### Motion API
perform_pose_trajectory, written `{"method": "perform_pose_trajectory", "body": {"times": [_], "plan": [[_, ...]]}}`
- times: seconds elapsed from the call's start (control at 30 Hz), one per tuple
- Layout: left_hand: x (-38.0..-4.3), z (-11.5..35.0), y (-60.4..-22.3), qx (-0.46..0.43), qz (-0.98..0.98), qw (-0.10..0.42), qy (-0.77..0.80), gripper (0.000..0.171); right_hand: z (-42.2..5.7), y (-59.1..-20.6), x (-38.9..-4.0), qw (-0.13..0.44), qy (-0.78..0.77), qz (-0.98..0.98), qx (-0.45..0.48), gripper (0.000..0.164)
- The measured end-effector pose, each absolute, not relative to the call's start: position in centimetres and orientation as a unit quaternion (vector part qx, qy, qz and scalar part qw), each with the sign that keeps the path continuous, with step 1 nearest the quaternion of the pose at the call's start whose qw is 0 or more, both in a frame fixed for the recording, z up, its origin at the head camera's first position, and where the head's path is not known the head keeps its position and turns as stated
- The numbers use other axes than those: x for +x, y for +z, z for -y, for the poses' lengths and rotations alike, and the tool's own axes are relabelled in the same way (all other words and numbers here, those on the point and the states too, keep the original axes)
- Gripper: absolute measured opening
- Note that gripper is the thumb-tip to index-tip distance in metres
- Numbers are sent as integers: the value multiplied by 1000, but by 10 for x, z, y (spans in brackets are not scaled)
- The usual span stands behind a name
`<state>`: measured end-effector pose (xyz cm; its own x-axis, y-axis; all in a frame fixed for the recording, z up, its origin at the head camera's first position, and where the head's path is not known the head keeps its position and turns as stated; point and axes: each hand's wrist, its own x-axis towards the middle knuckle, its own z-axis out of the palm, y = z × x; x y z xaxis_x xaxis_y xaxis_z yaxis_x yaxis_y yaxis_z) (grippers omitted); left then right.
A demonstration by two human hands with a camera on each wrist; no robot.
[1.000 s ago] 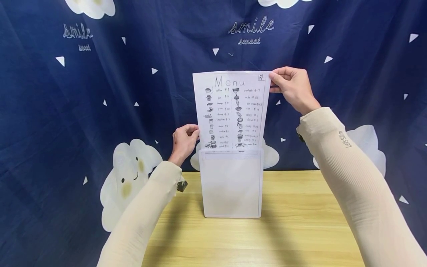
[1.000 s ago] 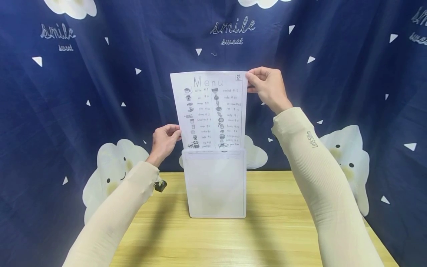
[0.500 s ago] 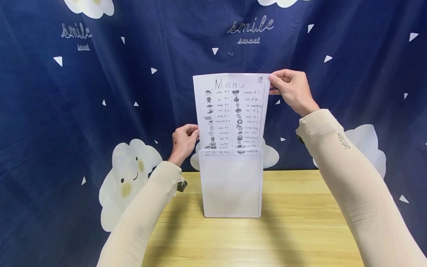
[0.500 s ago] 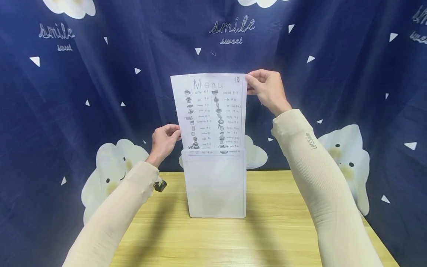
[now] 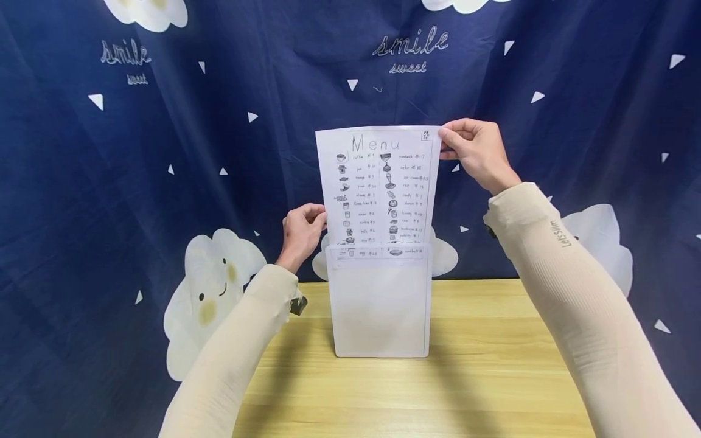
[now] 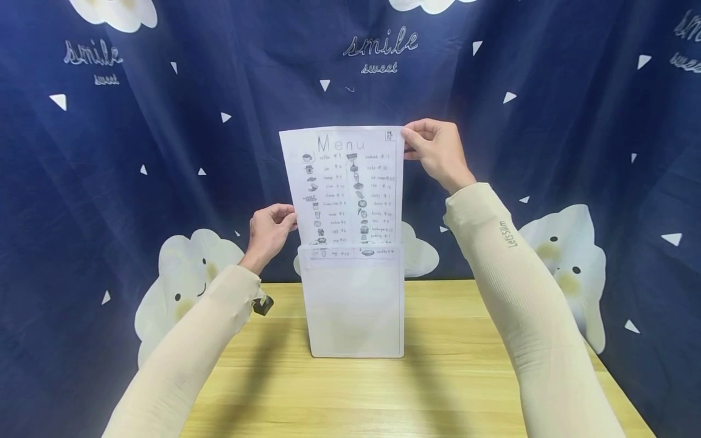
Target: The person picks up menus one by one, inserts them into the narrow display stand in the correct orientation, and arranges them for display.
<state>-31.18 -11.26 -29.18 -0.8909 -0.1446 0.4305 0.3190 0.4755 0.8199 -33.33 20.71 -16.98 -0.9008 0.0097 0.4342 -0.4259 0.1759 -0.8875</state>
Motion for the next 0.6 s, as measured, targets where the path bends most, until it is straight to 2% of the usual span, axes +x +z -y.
{"method": "perform_pose_trajectory", "body": {"times": [0.6], "plan": [[-314,113,-293,-45,831,221,-509,14,-207,-179,-334,163,616,759,136,20]]}}
